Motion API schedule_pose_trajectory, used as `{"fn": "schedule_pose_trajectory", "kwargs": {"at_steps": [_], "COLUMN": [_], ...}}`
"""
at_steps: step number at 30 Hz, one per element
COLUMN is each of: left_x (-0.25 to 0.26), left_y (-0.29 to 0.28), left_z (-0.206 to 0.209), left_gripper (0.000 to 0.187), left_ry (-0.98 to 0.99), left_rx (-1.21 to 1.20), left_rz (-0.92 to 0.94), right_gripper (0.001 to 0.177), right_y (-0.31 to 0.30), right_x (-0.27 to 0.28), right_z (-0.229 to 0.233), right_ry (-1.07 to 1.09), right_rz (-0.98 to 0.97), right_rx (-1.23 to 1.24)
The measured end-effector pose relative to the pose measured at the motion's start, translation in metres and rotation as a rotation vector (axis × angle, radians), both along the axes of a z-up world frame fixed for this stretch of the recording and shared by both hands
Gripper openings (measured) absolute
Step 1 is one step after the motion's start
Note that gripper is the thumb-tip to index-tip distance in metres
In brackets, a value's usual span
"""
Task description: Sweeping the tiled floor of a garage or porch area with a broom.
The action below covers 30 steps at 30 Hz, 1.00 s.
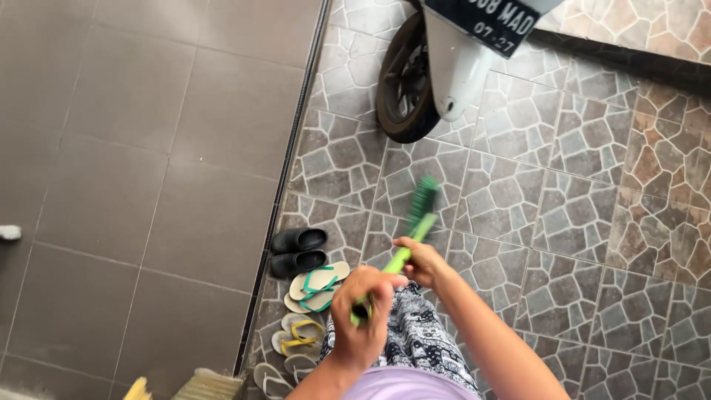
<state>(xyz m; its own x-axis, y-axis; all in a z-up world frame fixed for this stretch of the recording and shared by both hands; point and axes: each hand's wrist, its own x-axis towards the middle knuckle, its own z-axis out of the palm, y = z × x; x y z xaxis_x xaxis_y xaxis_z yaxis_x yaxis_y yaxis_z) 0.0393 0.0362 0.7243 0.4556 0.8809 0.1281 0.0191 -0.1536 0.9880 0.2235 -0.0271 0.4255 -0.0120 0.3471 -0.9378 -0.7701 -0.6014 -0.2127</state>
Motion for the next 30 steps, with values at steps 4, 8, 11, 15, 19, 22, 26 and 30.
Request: {"fn": "schedule_pose_trajectory", "kwargs": {"at_steps": [4,8,11,15,19,22,26,30], "left_x": [0.023,0.014,0.010,0.059,0.120,0.145,0.170,0.183], "left_y": [-0.024,-0.037,-0.036,-0.025,-0.042,-0.053,-0.075,-0.098], "left_z": [-0.028,-0.004,0.001,0.048,0.051,0.044,0.013,-0.024], "left_gripper": [0.018,0.017,0.016,0.013,0.027,0.034,0.031,0.018], "left_ry": [-0.061,-0.219,-0.185,-0.030,-0.076,-0.043,-0.027,0.127], "left_rx": [-0.324,-0.013,0.225,0.351,0.690,0.609,0.513,0.310], "left_rz": [0.068,-0.054,-0.296,-0.565,-0.540,-0.528,-0.599,-0.563], "right_gripper": [0.021,0.022,0.021,0.018,0.020,0.020,0.022,0.030], "right_y": [-0.023,-0.042,-0.034,-0.030,-0.055,-0.091,-0.143,-0.167], "right_x": [0.034,0.014,-0.005,-0.020,-0.004,0.035,0.107,0.167], "right_z": [0.009,0.067,0.097,0.110,0.050,0.036,-0.012,-0.035], "right_ry": [-0.052,-0.046,0.024,0.240,0.340,0.250,0.070,-0.143], "right_rz": [-0.150,-0.209,-0.160,-0.149,-0.260,-0.352,-0.424,-0.409], "right_rx": [-0.071,0.036,0.104,0.176,0.142,0.133,0.061,-0.093]}}
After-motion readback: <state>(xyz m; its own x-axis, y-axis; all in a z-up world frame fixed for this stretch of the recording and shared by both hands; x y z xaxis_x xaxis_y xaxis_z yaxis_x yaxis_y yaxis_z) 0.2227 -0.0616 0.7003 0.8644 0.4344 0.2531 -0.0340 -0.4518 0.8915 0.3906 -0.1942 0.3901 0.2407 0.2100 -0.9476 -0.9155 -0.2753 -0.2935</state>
